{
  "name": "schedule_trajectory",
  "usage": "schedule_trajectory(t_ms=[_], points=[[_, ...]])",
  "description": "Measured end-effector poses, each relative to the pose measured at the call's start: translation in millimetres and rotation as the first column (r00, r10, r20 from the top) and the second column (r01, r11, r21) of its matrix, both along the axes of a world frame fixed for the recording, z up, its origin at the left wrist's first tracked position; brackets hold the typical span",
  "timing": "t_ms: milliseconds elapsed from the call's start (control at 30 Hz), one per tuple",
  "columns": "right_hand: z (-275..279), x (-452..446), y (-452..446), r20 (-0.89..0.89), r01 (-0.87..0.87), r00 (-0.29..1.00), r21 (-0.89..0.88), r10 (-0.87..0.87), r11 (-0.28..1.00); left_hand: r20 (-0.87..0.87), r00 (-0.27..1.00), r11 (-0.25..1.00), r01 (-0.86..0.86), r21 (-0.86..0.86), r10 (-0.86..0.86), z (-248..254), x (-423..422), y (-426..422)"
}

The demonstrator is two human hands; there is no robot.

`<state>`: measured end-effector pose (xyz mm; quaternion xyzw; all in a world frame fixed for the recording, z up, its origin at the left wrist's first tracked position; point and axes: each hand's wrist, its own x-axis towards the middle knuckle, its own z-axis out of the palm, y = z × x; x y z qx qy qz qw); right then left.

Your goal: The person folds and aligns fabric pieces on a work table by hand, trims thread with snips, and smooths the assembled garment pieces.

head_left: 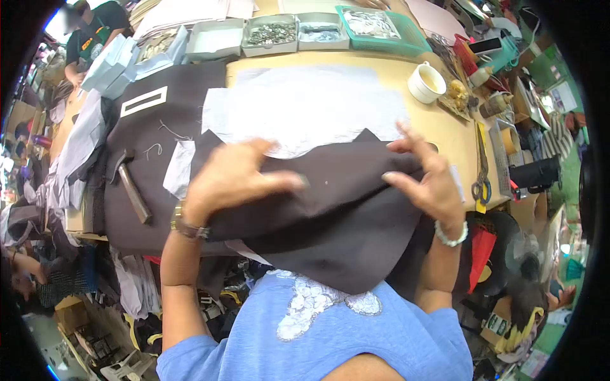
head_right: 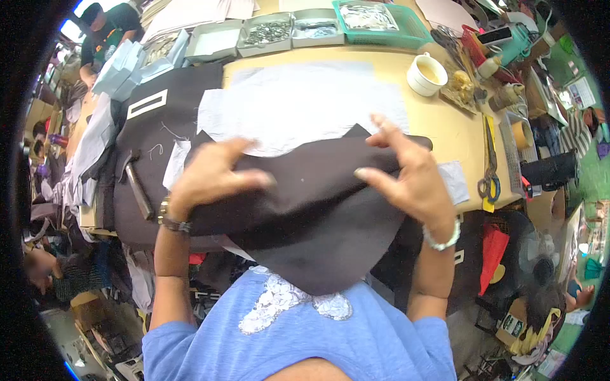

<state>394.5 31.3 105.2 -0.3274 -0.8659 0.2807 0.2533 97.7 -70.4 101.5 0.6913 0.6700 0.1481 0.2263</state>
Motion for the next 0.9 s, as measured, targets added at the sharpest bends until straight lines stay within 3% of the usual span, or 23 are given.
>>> schedule_trajectory(t_ms=[67,100,167,200,233,300,400,433,467,500,567,600,667,700,733,767,833,900], points=[[-17.9,-11.4,-15.2,-0.069,0.033,0.997,0.234,-0.017,0.972,-0.003,0.973,0.961,0.226,-0.157,-0.230,-15.2,17.4,-3.9],[-24.9,-13.9,-24.2,-0.131,0.084,0.991,0.363,-0.039,0.928,0.022,0.954,0.954,0.299,-0.012,-0.299,-40.9,18.5,-10.6],[-59.9,-7.0,-44.0,-0.319,0.153,0.948,0.437,-0.006,0.886,0.132,0.956,0.963,0.267,-0.025,-0.261,-53.7,17.0,-9.7],[-70.7,-8.9,-46.0,-0.342,0.111,0.935,0.530,0.093,0.841,0.195,0.953,0.968,0.247,-0.045,-0.234,-45.6,14.1,-4.6],[-83.0,-9.4,-47.4,-0.296,0.054,0.947,0.533,0.126,0.844,0.259,0.944,0.971,0.229,-0.069,-0.204,-31.3,9.0,4.3],[-91.8,-14.1,-48.5,-0.125,0.044,0.992,0.500,0.022,0.865,0.207,0.962,0.983,0.168,0.073,-0.180,-5.1,-5.1,31.1],[-93.0,-13.1,-52.1,0.091,0.025,0.994,0.413,-0.069,0.910,-0.151,0.983,0.947,0.141,0.290,-0.101,23.6,-42.5,97.7],[-89.9,-11.5,-57.2,0.173,0.023,0.980,0.387,-0.097,0.922,-0.326,0.945,0.864,0.195,0.463,-0.038,23.7,-55.5,118.2],[-89.0,-10.0,-61.7,0.206,0.015,0.974,0.366,-0.097,0.930,-0.457,0.888,0.886,0.174,0.429,0.046,31.7,-61.2,131.8],[-85.2,-7.6,-66.3,0.279,-0.016,0.958,0.266,-0.061,0.964,-0.660,0.739,0.908,0.174,0.381,0.136,26.0,-76.3,152.1],[-68.2,-1.8,-73.6,0.405,-0.054,0.914,0.054,0.027,0.997,-0.821,0.444,0.721,0.427,0.545,0.358,12.8,-96.8,159.6],[-56.7,1.7,-73.7,0.438,-0.047,0.898,0.003,0.041,0.999,-0.749,0.571,0.661,0.423,0.620,0.337,14.0,-89.1,156.6],[-35.8,1.4,-66.7,0.288,0.019,0.958,0.008,-0.021,1.000,-0.568,0.786,0.545,0.374,0.750,0.243,11.1,-53.9,124.0],[-31.3,0.1,-61.3,0.212,0.052,0.976,0.004,-0.051,0.999,-0.453,0.887,0.662,0.285,0.693,0.092,5.4,-34.6,103.2],[-31.2,-6.4,-50.4,0.088,0.049,0.994,0.131,-0.060,0.990,-0.393,0.919,0.629,0.321,0.708,-0.028,-5.6,-19.1,88.2],[-33.2,-13.6,-40.6,0.082,0.075,0.992,0.195,-0.092,0.978,-0.332,0.940,0.719,0.280,0.635,-0.073,-19.4,1.4,69.2],[-35.6,-28.8,-24.4,0.172,0.043,0.983,0.142,-0.068,0.989,-0.251,0.954,0.792,0.280,0.542,-0.166,-56.3,27.7,45.0],[-59.7,-46.1,-6.1,0.136,-0.035,0.991,0.188,0.009,0.982,-0.156,0.962,0.884,0.269,0.382,-0.225,-86.9,37.1,32.2]])
